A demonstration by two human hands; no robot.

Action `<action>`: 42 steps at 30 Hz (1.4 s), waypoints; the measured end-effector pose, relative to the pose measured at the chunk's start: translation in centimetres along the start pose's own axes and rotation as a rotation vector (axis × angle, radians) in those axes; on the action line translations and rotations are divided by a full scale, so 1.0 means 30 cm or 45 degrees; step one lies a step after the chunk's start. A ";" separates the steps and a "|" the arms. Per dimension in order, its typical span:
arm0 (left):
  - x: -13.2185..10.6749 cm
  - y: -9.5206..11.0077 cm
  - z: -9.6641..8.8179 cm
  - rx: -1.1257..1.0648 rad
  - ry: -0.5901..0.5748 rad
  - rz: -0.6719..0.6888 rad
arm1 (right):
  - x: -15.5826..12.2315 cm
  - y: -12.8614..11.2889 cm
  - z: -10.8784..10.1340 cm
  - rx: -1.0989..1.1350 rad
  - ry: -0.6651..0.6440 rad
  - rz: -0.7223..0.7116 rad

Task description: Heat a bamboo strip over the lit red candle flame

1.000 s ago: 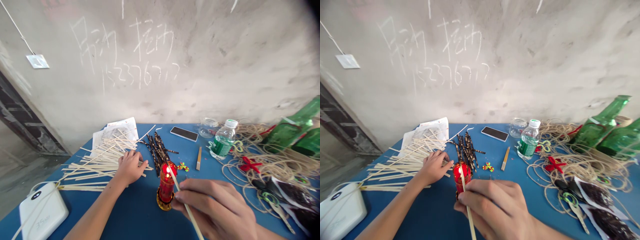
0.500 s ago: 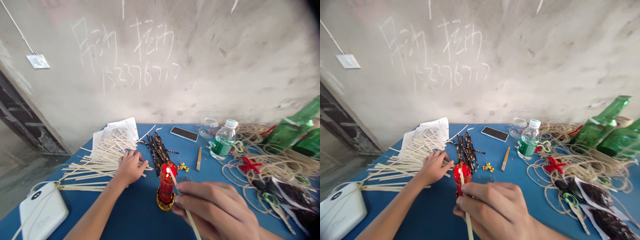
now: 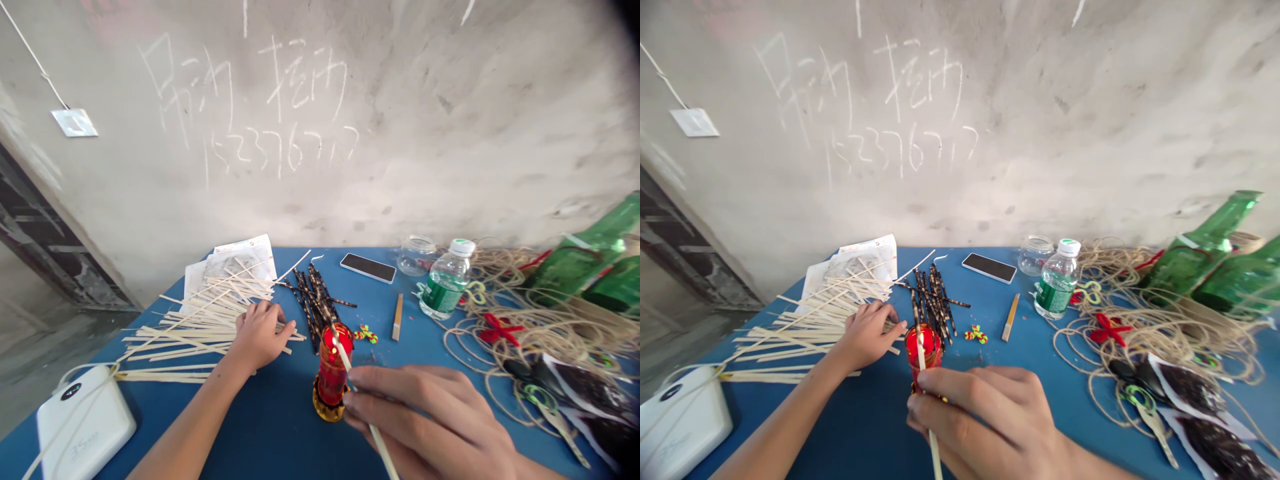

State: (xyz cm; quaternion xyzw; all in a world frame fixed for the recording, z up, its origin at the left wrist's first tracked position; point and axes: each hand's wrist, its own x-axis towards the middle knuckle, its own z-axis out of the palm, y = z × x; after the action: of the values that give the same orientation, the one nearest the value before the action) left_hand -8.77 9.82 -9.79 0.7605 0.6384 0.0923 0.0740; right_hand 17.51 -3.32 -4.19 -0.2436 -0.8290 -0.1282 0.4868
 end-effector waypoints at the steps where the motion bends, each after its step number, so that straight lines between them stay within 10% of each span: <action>1: -0.001 0.001 -0.001 0.001 -0.001 -0.001 | -0.004 0.002 0.000 0.003 -0.005 -0.005; 42: -0.005 0.001 -0.003 0.003 -0.007 0.000 | -0.006 -0.011 0.001 0.058 -0.017 0.008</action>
State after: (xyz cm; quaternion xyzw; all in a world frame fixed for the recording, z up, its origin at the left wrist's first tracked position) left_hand -8.80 9.68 -9.71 0.7610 0.6382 0.0896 0.0749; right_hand 17.39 -3.64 -4.36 -0.2360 -0.8342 -0.1063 0.4869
